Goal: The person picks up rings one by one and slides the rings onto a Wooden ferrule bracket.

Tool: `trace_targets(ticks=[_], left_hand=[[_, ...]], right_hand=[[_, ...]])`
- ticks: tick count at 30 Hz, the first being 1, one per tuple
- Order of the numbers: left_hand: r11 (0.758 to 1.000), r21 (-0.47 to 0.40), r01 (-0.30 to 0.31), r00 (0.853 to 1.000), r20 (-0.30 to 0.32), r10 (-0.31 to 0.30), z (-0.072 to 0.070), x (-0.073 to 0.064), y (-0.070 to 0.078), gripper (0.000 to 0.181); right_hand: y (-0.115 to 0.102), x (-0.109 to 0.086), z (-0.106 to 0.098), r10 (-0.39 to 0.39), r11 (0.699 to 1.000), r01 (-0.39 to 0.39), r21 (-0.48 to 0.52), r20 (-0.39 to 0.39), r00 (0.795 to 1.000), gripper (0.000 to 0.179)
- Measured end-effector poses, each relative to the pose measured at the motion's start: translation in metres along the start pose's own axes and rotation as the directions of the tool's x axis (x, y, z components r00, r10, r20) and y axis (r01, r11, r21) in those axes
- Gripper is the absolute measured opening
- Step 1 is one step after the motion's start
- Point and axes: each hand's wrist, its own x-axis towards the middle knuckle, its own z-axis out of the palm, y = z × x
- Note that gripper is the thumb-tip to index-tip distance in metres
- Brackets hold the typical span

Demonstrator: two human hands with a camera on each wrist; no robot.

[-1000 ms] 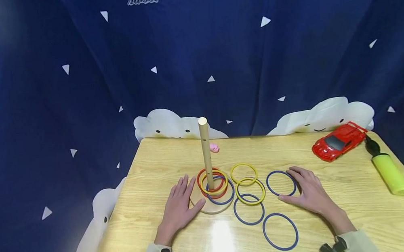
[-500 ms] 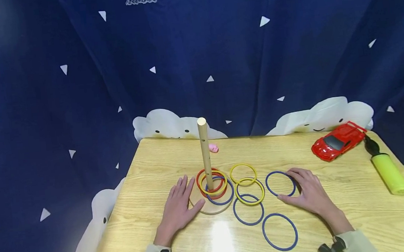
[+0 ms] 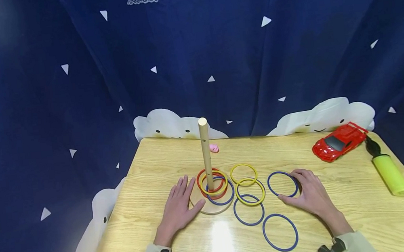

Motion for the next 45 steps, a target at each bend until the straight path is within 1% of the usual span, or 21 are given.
trace_targets(ticks=[8, 23, 26, 29, 34, 39, 45], left_hand=[[1.000, -0.003, 0.018, 0.999, 0.041, -0.018, -0.003, 0.000, 0.000, 0.086], [1.000, -0.003, 0.017, 1.000, 0.023, -0.017, 0.000, -0.001, -0.001, 0.086], [1.000, -0.004, 0.008, 1.000, 0.010, -0.008, 0.001, 0.000, -0.001, 0.085], [1.000, -0.007, 0.013, 1.000, 0.018, -0.013, 0.001, 0.000, -0.001, 0.086], [0.999, -0.012, 0.034, 0.998, 0.045, -0.033, 0.000, -0.001, -0.001, 0.086], [0.999, -0.009, 0.042, 0.997, 0.066, -0.041, 0.000, 0.000, -0.001, 0.086], [0.999, -0.009, 0.033, 0.998, 0.056, -0.033, -0.001, 0.001, -0.001, 0.086]], right_hand=[[-0.002, 0.001, -0.001, -0.011, 1.000, 0.011, 0.014, -0.013, 1.000, 0.087], [-0.005, 0.003, -0.004, -0.025, 1.000, 0.025, 0.017, -0.001, 1.000, 0.085], [-0.005, 0.003, -0.005, -0.026, 0.999, 0.026, 0.032, 0.007, 1.000, 0.085], [-0.005, 0.005, -0.008, -0.032, 0.998, 0.032, 0.050, 0.008, 0.999, 0.084], [-0.010, 0.014, -0.015, -0.068, 0.996, 0.068, 0.060, -0.010, 0.998, 0.084], [-0.019, 0.027, -0.024, -0.094, 0.993, 0.095, 0.065, -0.008, 0.996, 0.083], [-0.036, 0.046, -0.039, -0.116, 0.989, 0.115, 0.094, 0.004, 0.993, 0.078]])
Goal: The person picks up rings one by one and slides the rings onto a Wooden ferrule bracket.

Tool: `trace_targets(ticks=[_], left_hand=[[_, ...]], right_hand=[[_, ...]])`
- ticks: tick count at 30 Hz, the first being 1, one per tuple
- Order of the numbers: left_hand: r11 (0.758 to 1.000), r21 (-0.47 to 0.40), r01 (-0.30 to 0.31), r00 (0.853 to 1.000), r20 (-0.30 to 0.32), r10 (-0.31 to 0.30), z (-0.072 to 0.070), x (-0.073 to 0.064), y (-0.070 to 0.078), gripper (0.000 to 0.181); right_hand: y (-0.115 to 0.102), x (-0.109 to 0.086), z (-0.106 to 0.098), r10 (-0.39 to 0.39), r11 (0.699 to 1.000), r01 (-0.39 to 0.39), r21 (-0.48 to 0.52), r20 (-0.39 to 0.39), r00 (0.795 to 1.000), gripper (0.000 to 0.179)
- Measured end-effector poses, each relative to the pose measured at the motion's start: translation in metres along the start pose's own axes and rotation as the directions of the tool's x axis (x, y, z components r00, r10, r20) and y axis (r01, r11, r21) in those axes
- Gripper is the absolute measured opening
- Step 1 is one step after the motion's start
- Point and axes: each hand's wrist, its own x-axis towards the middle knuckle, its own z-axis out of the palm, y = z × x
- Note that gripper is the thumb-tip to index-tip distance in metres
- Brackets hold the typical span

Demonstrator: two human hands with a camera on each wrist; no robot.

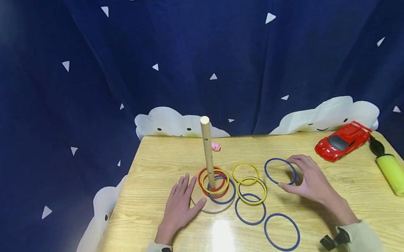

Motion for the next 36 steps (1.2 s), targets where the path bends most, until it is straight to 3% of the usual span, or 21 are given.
trace_targets(ticks=[11, 22, 29, 36], left_hand=[[1.000, 0.009, -0.015, 1.000, -0.017, 0.015, 0.000, -0.001, -0.002, 0.086], [1.000, -0.004, -0.017, 0.999, -0.040, 0.017, 0.000, -0.001, -0.001, 0.086], [1.000, -0.010, -0.003, 1.000, -0.016, 0.003, -0.001, -0.001, 0.000, 0.086], [1.000, -0.003, -0.011, 1.000, -0.018, 0.011, 0.000, 0.000, 0.001, 0.086]], right_hand=[[-0.035, 0.039, -0.031, -0.056, 0.998, 0.056, 0.023, 0.038, 0.998, 0.080], [-0.071, 0.086, -0.053, -0.189, 0.981, 0.188, 0.044, 0.013, 0.982, 0.086], [-0.094, 0.117, -0.064, -0.285, 0.955, 0.286, 0.075, -0.036, 0.958, 0.084], [-0.113, 0.141, -0.076, -0.318, 0.940, 0.326, 0.104, -0.088, 0.944, 0.081]])
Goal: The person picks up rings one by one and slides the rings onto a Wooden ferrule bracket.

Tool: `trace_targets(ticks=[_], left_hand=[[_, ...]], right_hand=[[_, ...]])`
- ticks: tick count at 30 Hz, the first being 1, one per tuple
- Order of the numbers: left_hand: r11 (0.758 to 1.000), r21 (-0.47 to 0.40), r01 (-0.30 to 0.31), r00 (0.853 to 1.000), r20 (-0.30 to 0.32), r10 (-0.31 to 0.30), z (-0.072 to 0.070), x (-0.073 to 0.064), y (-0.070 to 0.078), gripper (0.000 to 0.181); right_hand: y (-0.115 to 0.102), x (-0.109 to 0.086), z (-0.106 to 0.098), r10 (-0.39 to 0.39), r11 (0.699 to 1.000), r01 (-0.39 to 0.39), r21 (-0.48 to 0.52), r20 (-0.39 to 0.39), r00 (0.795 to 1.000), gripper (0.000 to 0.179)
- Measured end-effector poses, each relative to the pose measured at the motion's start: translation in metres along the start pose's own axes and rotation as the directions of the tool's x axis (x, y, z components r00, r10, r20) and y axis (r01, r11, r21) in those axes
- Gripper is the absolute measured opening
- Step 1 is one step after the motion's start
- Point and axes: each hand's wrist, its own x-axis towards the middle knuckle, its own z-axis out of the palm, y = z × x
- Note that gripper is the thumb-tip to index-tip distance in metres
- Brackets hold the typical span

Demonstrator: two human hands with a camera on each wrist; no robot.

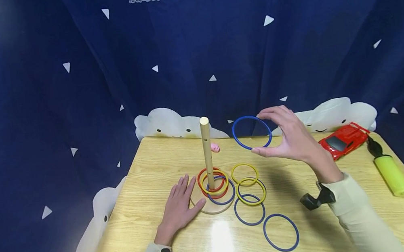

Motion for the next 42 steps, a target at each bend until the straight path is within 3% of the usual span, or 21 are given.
trace_targets(ticks=[6, 11, 16, 26, 35, 42], left_hand=[[1.000, 0.000, -0.012, 1.000, -0.019, 0.012, 0.001, -0.001, 0.000, 0.086], [1.000, 0.010, -0.001, 1.000, 0.004, 0.001, 0.001, 0.000, -0.001, 0.086], [1.000, 0.001, 0.012, 1.000, 0.025, -0.012, 0.000, 0.000, -0.001, 0.086], [1.000, 0.002, -0.001, 1.000, -0.009, 0.001, -0.002, -0.001, 0.003, 0.086], [1.000, 0.011, 0.004, 1.000, -0.003, -0.004, 0.001, -0.001, 0.001, 0.086], [1.000, 0.008, 0.003, 1.000, 0.001, -0.003, -0.002, 0.000, 0.001, 0.086]], right_hand=[[-0.011, 0.021, -0.004, -0.063, 0.997, 0.066, 0.043, -0.060, 0.996, 0.082], [-0.026, 0.038, -0.007, -0.127, 0.987, 0.137, 0.089, -0.116, 0.985, 0.088], [-0.042, 0.053, -0.004, -0.164, 0.977, 0.178, 0.118, -0.114, 0.980, 0.092], [-0.057, 0.074, 0.015, -0.201, 0.972, 0.208, 0.112, -0.068, 0.977, 0.088], [-0.057, 0.065, 0.039, -0.190, 0.978, 0.188, 0.087, 0.013, 0.982, 0.087], [-0.049, 0.040, 0.065, -0.138, 0.989, 0.131, 0.066, 0.109, 0.984, 0.091]])
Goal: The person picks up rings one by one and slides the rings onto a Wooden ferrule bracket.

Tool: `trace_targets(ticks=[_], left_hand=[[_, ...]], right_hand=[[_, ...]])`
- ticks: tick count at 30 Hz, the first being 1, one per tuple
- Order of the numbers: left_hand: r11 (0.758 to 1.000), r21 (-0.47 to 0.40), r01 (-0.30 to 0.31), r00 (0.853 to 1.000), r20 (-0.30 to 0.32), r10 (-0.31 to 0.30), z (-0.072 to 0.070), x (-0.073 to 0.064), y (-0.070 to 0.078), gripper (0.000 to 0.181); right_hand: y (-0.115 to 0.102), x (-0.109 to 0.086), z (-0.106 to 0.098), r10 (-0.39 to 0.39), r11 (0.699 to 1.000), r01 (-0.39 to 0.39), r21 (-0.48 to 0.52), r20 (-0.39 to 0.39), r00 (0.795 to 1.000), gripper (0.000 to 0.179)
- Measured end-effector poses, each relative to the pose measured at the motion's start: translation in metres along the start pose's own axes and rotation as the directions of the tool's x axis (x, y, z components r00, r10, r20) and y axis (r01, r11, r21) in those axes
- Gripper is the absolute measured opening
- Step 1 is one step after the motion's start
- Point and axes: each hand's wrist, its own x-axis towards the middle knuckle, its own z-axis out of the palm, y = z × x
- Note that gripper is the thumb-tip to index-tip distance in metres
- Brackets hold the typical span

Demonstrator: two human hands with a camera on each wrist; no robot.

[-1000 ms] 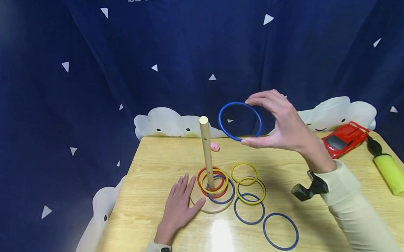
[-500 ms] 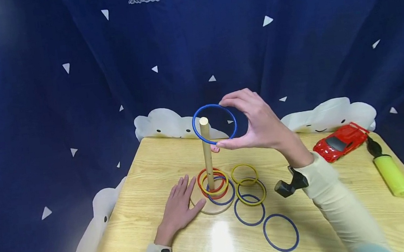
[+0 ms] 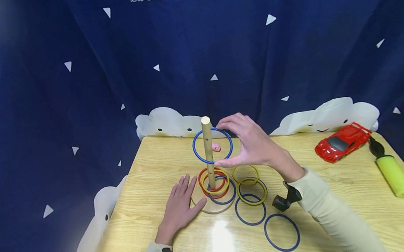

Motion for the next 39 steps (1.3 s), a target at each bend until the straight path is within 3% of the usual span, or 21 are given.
trace_targets(ticks=[10, 15, 24, 31, 35, 39], left_hand=[[1.000, 0.000, -0.003, 1.000, -0.007, 0.003, -0.001, 0.001, 0.003, 0.085], [1.000, 0.007, 0.009, 0.999, 0.033, -0.010, -0.001, 0.001, 0.000, 0.086], [1.000, 0.006, -0.025, 1.000, 0.002, 0.025, -0.004, 0.000, -0.001, 0.087], [0.999, 0.027, -0.022, 1.000, 0.023, 0.021, -0.004, 0.001, -0.001, 0.089], [0.999, 0.033, -0.021, 0.999, 0.025, 0.021, -0.004, 0.001, -0.001, 0.089], [0.999, 0.027, -0.026, 1.000, 0.016, 0.026, -0.003, 0.000, -0.001, 0.089]], right_hand=[[0.018, -0.054, 0.061, 0.111, 0.994, -0.111, -0.003, 0.125, 0.986, 0.093], [0.022, -0.078, 0.088, 0.166, 0.986, -0.164, -0.028, 0.174, 0.971, 0.092], [0.024, -0.112, 0.124, 0.161, 0.987, -0.160, -0.021, 0.180, 0.970, 0.095], [0.021, -0.138, 0.130, 0.165, 0.986, -0.163, -0.025, 0.197, 0.966, 0.097], [0.017, -0.159, 0.121, 0.209, 0.978, -0.209, -0.017, 0.172, 0.963, 0.097], [0.011, -0.188, 0.106, 0.288, 0.958, -0.286, -0.034, 0.149, 0.946, 0.095]])
